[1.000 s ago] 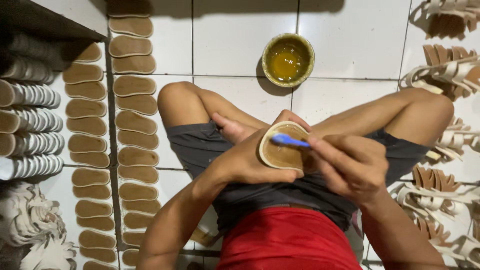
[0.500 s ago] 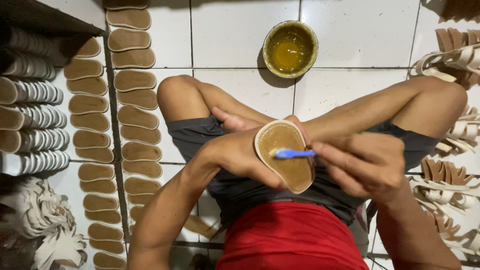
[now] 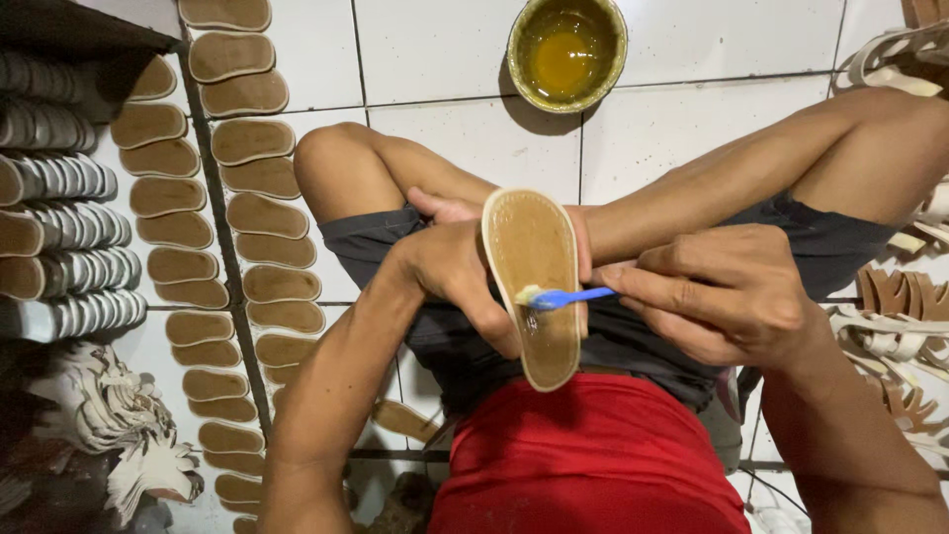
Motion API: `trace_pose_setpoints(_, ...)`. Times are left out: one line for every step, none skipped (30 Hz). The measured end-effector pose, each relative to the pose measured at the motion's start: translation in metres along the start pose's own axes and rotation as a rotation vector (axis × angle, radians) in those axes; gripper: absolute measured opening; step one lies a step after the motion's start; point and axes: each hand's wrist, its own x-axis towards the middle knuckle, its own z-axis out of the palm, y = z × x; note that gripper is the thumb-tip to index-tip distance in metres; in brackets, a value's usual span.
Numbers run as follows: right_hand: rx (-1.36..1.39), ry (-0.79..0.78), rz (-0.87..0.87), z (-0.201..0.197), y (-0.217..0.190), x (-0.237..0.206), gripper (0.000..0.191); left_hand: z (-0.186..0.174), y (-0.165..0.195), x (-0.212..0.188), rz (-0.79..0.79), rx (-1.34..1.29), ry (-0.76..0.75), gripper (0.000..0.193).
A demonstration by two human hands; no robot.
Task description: The person sits on the floor and repeatedly dips a toothbrush into a bowl of yellow liquid, then brushes the liquid onto the surface of shoe insoles. The person handles the insoles one at a time, applies the liquid, and places them back on the floor in rows.
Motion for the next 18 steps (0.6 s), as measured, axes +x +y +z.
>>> trace_pose_setpoints(0.007, 0.000, 0.004, -0.001, -0.001, -0.002, 0.028, -0.002, -0.001, -0.002, 0.003, -0.016, 0.010, 0.079)
trace_pose_setpoints(0.028, -0.019, 0.008, -0.001, -0.002, -0.004, 0.029, -0.003, -0.002, -0.003, 0.004, -0.036, 0.024, 0.080)
trace_pose_setpoints(0.046, -0.036, 0.013, 0.000, -0.003, -0.006, 0.029, -0.004, -0.002, -0.002, -0.003, -0.056, 0.036, 0.082)
trace_pose_setpoints(0.064, -0.053, 0.017, 0.000, -0.004, -0.008, 0.030, -0.004, -0.002, 0.000, -0.020, -0.085, 0.057, 0.083)
trace_pose_setpoints(0.071, -0.030, 0.042, 0.001, -0.004, -0.010, 0.029, -0.003, -0.002, 0.003, -0.055, -0.121, 0.065, 0.084)
trace_pose_setpoints(0.074, -0.001, 0.064, 0.002, -0.004, -0.011, 0.028, -0.002, -0.001, 0.006, -0.004, -0.024, -0.012, 0.076)
trace_pose_setpoints(0.073, 0.030, 0.090, 0.003, -0.003, -0.012, 0.027, -0.001, -0.001, 0.010, 0.047, 0.070, -0.096, 0.068)
trace_pose_setpoints(0.055, 0.059, 0.115, 0.003, -0.002, -0.013, 0.027, 0.001, 0.000, 0.013, 0.097, 0.155, -0.184, 0.060)
trace_pose_setpoints(0.037, 0.084, 0.145, 0.002, -0.001, -0.013, 0.027, 0.004, 0.000, 0.016, 0.035, 0.119, -0.156, 0.069)
trace_pose_setpoints(0.018, 0.110, 0.170, 0.002, 0.000, -0.013, 0.027, 0.006, 0.001, 0.017, -0.027, 0.088, -0.127, 0.078)
trace_pose_setpoints(-0.002, 0.112, 0.141, 0.001, 0.000, -0.012, 0.028, 0.009, 0.001, 0.018, -0.088, 0.059, -0.096, 0.087)
trace_pose_setpoints(-0.017, 0.111, 0.111, 0.001, 0.000, -0.011, 0.029, 0.010, 0.001, 0.017, -0.093, 0.043, -0.105, 0.087)
trace_pose_setpoints(-0.026, 0.108, 0.076, 0.000, 0.000, -0.010, 0.030, 0.011, 0.001, 0.015, -0.100, 0.028, -0.107, 0.087)
trace_pose_setpoints(-0.026, 0.093, 0.068, 0.000, -0.001, -0.010, 0.030, 0.011, 0.000, 0.013, -0.106, 0.014, -0.102, 0.087)
trace_pose_setpoints(-0.022, 0.077, 0.060, 0.000, -0.003, -0.009, 0.029, 0.010, -0.001, 0.011, -0.072, -0.072, -0.061, 0.086)
trace_pose_setpoints(-0.018, 0.061, 0.054, 0.001, -0.005, -0.009, 0.029, 0.009, -0.002, 0.009, -0.038, -0.161, -0.020, 0.084)
trace_pose_setpoints(0.003, 0.058, 0.070, 0.002, -0.007, -0.010, 0.030, 0.006, -0.004, 0.007, -0.002, -0.249, 0.016, 0.083)
trace_pose_setpoints(0.022, 0.055, 0.090, 0.004, -0.008, -0.011, 0.031, 0.003, -0.005, 0.006, 0.022, -0.224, 0.037, 0.084)
